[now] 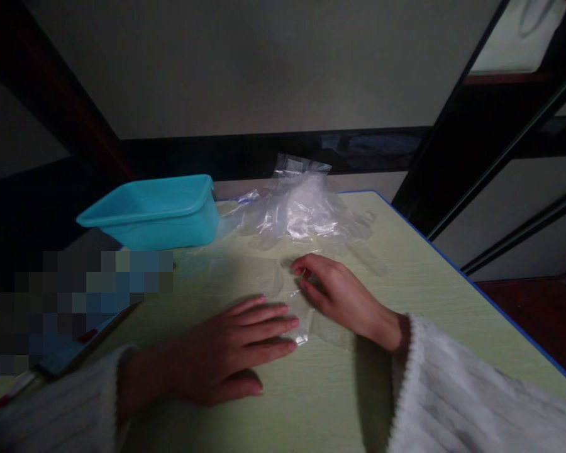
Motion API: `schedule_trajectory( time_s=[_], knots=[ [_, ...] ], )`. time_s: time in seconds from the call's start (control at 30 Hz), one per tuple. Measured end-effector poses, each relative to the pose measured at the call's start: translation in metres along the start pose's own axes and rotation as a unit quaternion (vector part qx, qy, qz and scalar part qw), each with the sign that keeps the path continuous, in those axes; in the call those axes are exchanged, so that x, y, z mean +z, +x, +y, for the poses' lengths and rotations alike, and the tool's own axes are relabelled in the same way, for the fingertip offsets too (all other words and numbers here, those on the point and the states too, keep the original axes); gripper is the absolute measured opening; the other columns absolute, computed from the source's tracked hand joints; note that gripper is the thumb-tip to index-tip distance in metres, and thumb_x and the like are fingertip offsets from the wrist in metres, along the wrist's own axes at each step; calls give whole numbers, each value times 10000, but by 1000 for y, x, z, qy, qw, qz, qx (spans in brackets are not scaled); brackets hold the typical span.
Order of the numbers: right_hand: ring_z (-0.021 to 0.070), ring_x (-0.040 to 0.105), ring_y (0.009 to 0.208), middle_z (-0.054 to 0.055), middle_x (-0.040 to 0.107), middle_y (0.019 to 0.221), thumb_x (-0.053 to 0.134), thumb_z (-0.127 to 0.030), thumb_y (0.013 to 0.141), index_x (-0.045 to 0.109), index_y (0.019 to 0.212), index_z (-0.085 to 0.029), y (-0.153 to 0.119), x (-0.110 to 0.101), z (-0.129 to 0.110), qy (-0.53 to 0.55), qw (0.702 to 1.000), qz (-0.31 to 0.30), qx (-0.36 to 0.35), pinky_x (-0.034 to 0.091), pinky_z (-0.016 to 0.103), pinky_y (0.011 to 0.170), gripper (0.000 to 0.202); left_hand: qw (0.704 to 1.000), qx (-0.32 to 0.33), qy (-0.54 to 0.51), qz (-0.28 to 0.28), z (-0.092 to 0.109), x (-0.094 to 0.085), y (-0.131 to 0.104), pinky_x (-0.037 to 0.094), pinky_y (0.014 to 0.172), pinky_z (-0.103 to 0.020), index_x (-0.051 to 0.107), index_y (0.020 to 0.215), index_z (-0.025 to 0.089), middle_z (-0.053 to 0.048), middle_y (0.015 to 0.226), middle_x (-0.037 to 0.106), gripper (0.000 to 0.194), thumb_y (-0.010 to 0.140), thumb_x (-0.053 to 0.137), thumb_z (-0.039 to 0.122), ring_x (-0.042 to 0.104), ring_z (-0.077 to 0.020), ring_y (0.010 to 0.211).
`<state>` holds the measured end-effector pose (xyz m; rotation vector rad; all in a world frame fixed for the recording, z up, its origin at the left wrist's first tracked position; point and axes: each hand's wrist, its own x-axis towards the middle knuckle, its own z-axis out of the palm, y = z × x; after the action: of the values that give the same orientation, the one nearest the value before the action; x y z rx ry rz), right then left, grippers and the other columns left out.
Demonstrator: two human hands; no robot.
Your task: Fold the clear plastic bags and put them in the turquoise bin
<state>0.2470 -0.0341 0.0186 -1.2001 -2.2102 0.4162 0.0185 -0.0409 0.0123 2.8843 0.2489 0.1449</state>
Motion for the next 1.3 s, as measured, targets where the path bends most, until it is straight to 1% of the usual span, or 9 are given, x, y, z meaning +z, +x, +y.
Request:
schedule_trajectory(
  time_s=[0.13, 0.37, 0.57, 0.7, 0.87, 1.03, 1.1, 1.17, 1.3],
  knots=[
    [180, 608, 768, 70, 643, 875, 456, -165, 844, 524, 933, -174, -1, 0, 0, -13, 1000, -7, 2, 490, 308, 673, 113, 1000, -9, -14, -19, 1, 0, 0, 141, 1098, -457, 388, 1333, 187, -83, 1460, 303, 535, 892, 389, 491, 202, -258, 1355],
    [191, 604, 788, 81, 640, 886, 460, -181, 848, 527, 935, -167, -1, 0, 1, -22, 1000, -13, 7, 492, 325, 690, 110, 999, -8, -27, -30, 2, -1, 0, 143, 1096, -448, 371, 1347, 198, -103, 1472, 267, 550, 890, 379, 505, 192, -261, 1359],
    [211, 601, 829, 93, 632, 909, 488, -221, 853, 526, 950, -160, -1, -1, 5, -31, 999, 2, 14, 490, 351, 725, 121, 999, -9, -28, -19, 1, 0, 0, 127, 1105, -439, 339, 1363, 153, -111, 1476, 255, 606, 883, 378, 522, 182, -266, 1360],
    [233, 580, 883, 101, 614, 949, 544, -279, 844, 518, 992, -153, -1, -2, 6, -51, 999, -3, -8, 478, 378, 765, 196, 999, -14, -28, -20, 1, -1, 0, 122, 1106, -440, 335, 1366, 152, -117, 1477, 248, 611, 883, 375, 524, 172, -271, 1363],
    [281, 529, 983, 136, 567, 1062, 584, -372, 818, 500, 1075, -135, -2, 2, 12, -92, 995, -44, -19, 450, 450, 833, 360, 999, -18, -30, -28, 1, -3, -1, 126, 1104, -440, 345, 1365, 177, -131, 1478, 237, 603, 878, 382, 531, 167, -276, 1365],
    [278, 524, 994, 146, 560, 1079, 539, -338, 850, 496, 1091, -131, -3, 4, 17, -112, 993, -32, -15, 453, 458, 847, 321, 999, -21, -36, -30, 2, -3, -1, 132, 1100, -451, 340, 1369, 180, -127, 1479, 234, 612, 874, 381, 538, 155, -284, 1367],
    [270, 527, 1010, 148, 565, 1092, 507, -313, 869, 502, 1106, -130, -3, 2, 15, -114, 993, -20, -27, 455, 448, 857, 299, 999, -21, -38, -24, 2, -2, -1, 138, 1098, -456, 342, 1367, 184, -125, 1479, 236, 607, 875, 380, 537, 161, -285, 1366],
    [262, 505, 1082, 151, 554, 1162, 467, -293, 893, 505, 1151, -135, -2, 1, 12, -113, 992, -25, -59, 439, 439, 898, 305, 999, -20, -38, -18, 2, -1, -1, 145, 1096, -457, 347, 1365, 185, -125, 1477, 243, 603, 876, 377, 538, 178, -287, 1362],
    [259, 388, 1247, 123, 450, 1355, 406, -297, 925, 515, 1227, -170, -1, 0, 8, -129, 979, -90, -131, 347, 478, 1002, 345, 999, -13, -34, -6, 2, -1, -1, 165, 1091, -452, 364, 1353, 175, -137, 1464, 270, 598, 875, 383, 534, 198, -285, 1356]
  ],
)
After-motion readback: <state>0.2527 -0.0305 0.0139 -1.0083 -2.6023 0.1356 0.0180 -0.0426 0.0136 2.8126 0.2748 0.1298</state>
